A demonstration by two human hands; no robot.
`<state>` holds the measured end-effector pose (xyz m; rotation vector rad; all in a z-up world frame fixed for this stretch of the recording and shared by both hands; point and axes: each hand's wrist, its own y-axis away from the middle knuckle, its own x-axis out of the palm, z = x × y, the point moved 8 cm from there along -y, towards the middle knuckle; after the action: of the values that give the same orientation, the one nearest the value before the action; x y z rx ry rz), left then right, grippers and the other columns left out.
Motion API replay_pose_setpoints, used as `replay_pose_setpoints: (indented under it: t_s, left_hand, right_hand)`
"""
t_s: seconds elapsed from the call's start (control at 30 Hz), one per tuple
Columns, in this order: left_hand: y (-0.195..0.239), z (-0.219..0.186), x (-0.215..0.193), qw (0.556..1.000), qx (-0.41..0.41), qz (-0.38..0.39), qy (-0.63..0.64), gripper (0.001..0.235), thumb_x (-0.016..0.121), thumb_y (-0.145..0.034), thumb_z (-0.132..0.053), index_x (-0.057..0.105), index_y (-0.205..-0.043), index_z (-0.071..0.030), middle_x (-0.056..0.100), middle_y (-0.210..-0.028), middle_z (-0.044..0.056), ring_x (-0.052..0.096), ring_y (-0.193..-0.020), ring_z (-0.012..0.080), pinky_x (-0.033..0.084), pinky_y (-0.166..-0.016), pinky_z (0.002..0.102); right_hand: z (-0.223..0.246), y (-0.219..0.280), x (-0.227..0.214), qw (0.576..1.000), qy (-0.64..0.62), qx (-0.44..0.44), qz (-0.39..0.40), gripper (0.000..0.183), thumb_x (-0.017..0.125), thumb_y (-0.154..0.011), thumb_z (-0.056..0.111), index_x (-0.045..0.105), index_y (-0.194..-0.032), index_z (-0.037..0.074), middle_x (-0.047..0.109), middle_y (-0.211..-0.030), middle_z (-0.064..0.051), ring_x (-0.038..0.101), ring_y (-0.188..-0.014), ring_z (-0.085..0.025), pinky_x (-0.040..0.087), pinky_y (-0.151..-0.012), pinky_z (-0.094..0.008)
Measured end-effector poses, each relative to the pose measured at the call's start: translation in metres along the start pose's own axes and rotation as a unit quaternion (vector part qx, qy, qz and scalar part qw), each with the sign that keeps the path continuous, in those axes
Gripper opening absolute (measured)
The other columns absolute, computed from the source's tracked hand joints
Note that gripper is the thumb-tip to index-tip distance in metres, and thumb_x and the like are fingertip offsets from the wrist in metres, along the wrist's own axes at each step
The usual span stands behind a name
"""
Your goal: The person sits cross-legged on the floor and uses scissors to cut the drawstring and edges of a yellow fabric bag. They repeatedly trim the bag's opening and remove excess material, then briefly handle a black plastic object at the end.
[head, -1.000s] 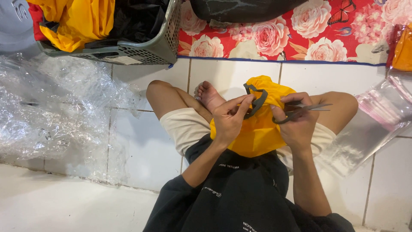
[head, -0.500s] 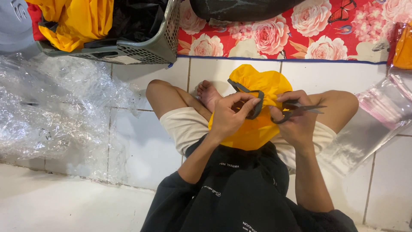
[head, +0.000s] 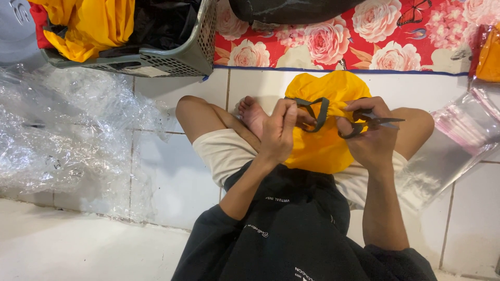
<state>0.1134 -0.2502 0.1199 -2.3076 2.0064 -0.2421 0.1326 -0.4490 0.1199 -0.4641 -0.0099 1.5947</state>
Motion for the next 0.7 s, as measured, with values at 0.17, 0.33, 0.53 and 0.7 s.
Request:
replay_pose_setpoints:
  t_s: [0.17,0.33,0.53,0.7]
  left_hand:
    - [-0.004,0.057,-0.135,0.949,0.022,-0.169,-0.267,0.011,0.069,-0.098,-0.019,0.077,-0.090,-0.017,0.077,-0.080,-0.005,0.074,-0.078,0.0078,0.056,-0.081,0.021]
    - [0.032,0.078,-0.313,0.876,-0.046,-0.385,-0.286,0.015,0.082,-0.085,-0.021,0.080,-0.077,-0.009,0.066,-0.057,-0.001,0.061,-0.054,0.0057,0.049,-0.061,0.022]
    - [0.076,0.137,-0.458,0.847,-0.064,-0.396,-0.350,0.020,0.063,-0.092,-0.013,0.082,-0.098,-0.007,0.081,-0.091,0.003,0.077,-0.083,0.0163,0.065,-0.080,0.029]
    - [0.065,0.152,-0.451,0.718,-0.093,-0.171,-0.668,0.096,0.060,-0.065,0.026,0.059,-0.141,-0.031,0.038,-0.160,0.001,0.033,-0.149,0.0292,0.021,-0.110,0.062]
  right_hand:
    - [-0.008,0.008,-0.032,0.998,0.043,-0.023,-0.031,0.023,0.085,-0.091,-0.008,0.066,-0.104,-0.006,0.065,-0.089,-0.017,0.063,-0.076,-0.022,0.051,-0.070,-0.033]
    - [-0.084,0.057,-0.076,0.994,0.066,0.073,-0.045,0.028,0.076,-0.105,-0.014,0.061,-0.126,-0.002,0.065,-0.120,-0.017,0.063,-0.107,-0.023,0.049,-0.091,-0.029]
    - [-0.196,0.116,-0.106,0.890,0.422,-0.083,0.151,0.017,0.065,-0.141,-0.005,0.080,-0.146,-0.010,0.070,-0.133,-0.025,0.067,-0.122,-0.035,0.051,-0.107,-0.043]
    - [-0.108,0.084,-0.074,0.992,0.122,0.035,0.025,0.005,0.067,-0.134,-0.016,0.064,-0.139,-0.015,0.064,-0.132,-0.024,0.060,-0.115,-0.031,0.049,-0.095,-0.041]
